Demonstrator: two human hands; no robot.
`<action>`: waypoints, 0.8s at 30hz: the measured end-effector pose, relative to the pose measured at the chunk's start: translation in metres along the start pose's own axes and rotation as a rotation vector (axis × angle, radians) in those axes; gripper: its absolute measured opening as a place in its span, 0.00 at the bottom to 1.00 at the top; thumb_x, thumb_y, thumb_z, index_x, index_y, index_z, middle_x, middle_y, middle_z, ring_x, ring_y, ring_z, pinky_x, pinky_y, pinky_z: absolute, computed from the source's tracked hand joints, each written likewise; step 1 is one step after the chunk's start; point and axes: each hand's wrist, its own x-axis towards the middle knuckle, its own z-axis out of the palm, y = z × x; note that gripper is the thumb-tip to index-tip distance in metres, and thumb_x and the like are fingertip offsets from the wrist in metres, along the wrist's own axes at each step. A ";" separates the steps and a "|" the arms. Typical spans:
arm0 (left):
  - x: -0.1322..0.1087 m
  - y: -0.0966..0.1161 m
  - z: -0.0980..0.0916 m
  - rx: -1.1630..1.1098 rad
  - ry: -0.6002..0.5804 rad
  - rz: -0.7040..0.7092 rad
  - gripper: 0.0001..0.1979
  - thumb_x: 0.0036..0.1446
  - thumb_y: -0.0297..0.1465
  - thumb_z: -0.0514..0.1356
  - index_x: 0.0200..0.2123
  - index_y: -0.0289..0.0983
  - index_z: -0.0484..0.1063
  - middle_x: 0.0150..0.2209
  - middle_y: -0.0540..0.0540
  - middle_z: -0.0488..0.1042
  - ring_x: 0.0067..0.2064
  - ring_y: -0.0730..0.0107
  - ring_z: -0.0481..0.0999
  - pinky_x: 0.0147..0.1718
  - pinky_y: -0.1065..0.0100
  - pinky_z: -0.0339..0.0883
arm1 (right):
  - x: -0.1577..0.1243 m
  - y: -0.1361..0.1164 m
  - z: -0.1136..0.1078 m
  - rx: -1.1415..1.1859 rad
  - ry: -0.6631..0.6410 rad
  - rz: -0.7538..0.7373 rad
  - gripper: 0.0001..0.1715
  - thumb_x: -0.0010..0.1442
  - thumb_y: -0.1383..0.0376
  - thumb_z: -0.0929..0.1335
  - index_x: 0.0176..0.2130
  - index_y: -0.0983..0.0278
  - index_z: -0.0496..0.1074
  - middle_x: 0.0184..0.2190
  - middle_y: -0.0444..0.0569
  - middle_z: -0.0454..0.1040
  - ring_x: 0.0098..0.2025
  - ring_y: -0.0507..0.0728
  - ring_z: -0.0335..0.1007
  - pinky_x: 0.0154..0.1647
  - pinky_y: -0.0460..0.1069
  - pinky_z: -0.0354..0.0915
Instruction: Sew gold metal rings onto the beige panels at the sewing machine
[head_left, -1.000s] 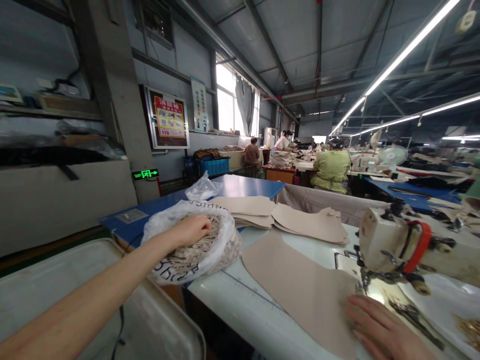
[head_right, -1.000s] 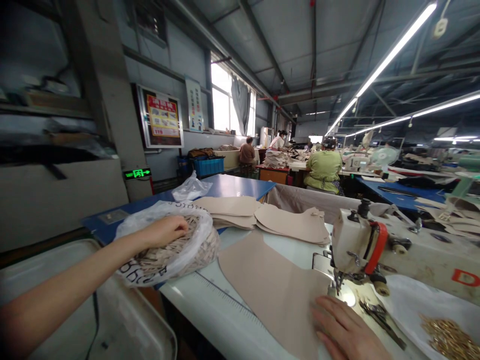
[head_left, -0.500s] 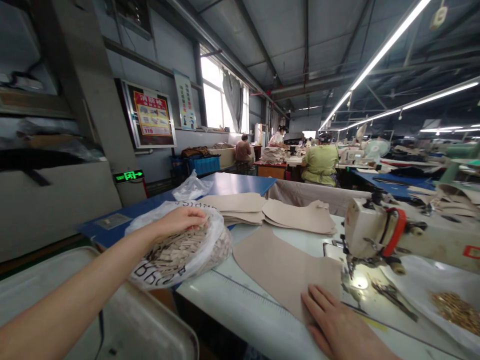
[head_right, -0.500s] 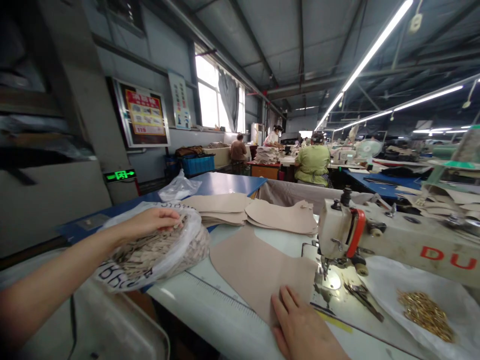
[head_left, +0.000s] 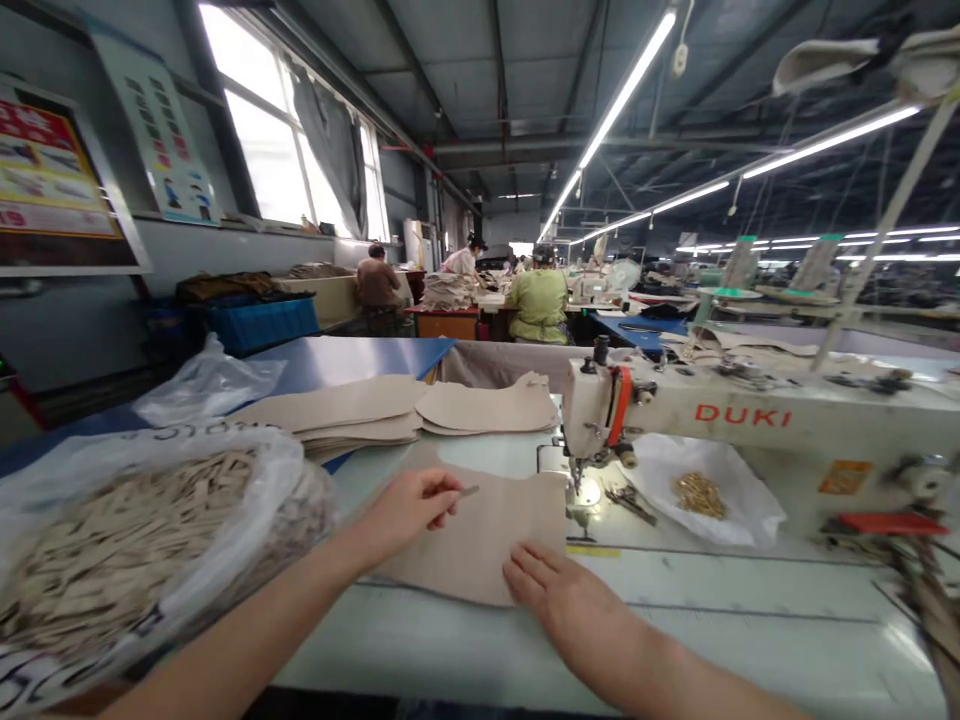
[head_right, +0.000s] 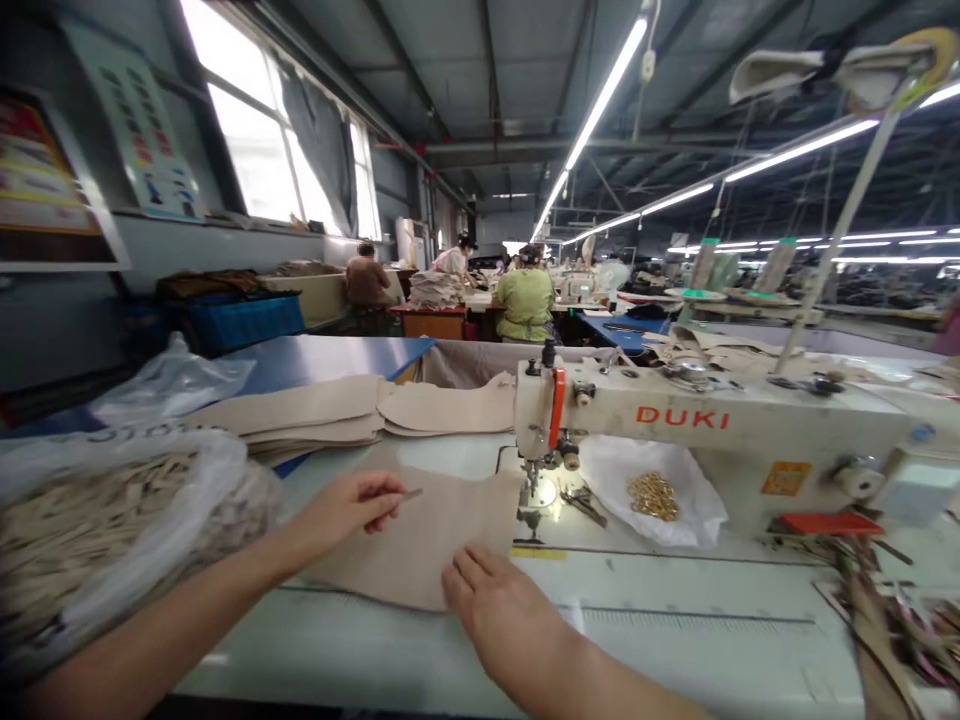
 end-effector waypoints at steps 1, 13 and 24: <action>0.004 -0.001 0.009 -0.006 -0.010 0.000 0.13 0.41 0.39 0.56 0.28 0.36 0.70 0.20 0.54 0.68 0.22 0.72 0.68 0.24 0.71 0.63 | -0.008 0.002 -0.001 0.040 -0.003 -0.016 0.25 0.60 0.74 0.61 0.57 0.75 0.61 0.57 0.60 0.63 0.59 0.57 0.57 0.61 0.49 0.53; 0.018 -0.011 0.048 0.158 -0.003 0.069 0.13 0.46 0.41 0.53 0.28 0.39 0.71 0.21 0.53 0.72 0.28 0.66 0.71 0.27 0.70 0.61 | -0.030 0.004 -0.016 0.043 -0.001 -0.069 0.24 0.64 0.65 0.58 0.57 0.76 0.59 0.58 0.59 0.62 0.61 0.58 0.54 0.64 0.48 0.45; 0.037 -0.005 0.048 0.170 -0.055 0.030 0.15 0.44 0.44 0.55 0.28 0.39 0.73 0.22 0.52 0.74 0.29 0.64 0.72 0.30 0.69 0.63 | -0.021 -0.006 0.013 -0.118 0.189 0.012 0.17 0.65 0.67 0.59 0.50 0.74 0.65 0.50 0.56 0.69 0.53 0.59 0.63 0.53 0.49 0.62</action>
